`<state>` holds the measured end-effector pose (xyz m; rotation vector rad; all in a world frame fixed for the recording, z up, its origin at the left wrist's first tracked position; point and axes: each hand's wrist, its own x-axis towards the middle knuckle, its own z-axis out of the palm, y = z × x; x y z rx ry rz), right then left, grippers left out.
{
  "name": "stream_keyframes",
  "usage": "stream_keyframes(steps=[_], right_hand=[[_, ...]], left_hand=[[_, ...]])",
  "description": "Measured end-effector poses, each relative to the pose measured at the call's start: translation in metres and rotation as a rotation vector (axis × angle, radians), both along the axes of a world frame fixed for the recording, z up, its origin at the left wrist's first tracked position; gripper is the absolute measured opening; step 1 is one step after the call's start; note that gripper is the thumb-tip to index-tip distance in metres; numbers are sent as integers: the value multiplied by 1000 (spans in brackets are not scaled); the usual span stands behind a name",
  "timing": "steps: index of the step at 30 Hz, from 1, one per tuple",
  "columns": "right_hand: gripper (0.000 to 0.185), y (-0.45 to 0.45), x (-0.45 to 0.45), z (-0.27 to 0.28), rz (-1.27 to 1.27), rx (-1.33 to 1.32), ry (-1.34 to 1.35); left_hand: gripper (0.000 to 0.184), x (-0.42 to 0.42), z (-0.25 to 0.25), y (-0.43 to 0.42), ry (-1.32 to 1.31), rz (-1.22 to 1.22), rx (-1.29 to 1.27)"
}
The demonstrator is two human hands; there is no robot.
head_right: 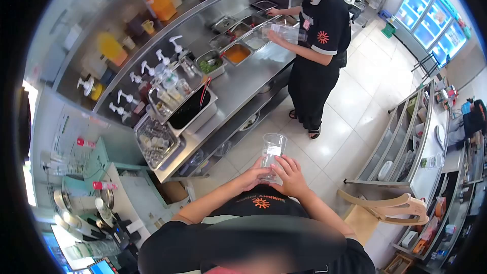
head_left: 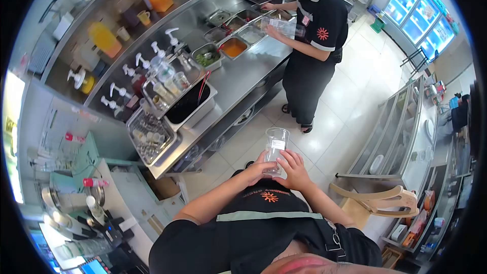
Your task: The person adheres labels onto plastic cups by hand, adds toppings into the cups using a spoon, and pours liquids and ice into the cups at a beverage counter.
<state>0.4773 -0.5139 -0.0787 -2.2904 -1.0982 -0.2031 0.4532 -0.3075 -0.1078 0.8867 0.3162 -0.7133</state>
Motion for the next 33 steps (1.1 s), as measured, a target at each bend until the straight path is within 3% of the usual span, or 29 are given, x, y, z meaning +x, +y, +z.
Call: stream_keyframes(steps=[7,9,13,18,20,23,25,29,33], right_hand=[[75,-50,47,-23,-198,257,155],[60,-89,52,-63,-589,398,517],[26,-209,55,-160,-976,378,556],[19,-353,72,-199,-1252,551,715],[19,-410,98,-199,-1239,562,727],[20,-485,154,-177,-1251,657,742],[22,-532,200,-163,-1210,546,747],[23,-598,316,-150,-1137,491,790],[26,-623,448,-141,-962,448,841]], left_hand=[[86,106,1,-19,6,-146,39],[88,138,-7,-37,-21,-232,100],[91,203,-22,-106,-74,-343,136],[105,297,-29,-243,-152,-452,219],[113,330,-34,-298,-178,-454,216],[104,380,-13,-371,-142,-375,239],[98,414,-1,-407,-141,-356,221],[86,479,14,-443,-91,-187,188],[93,547,-10,-458,-80,2,129]])
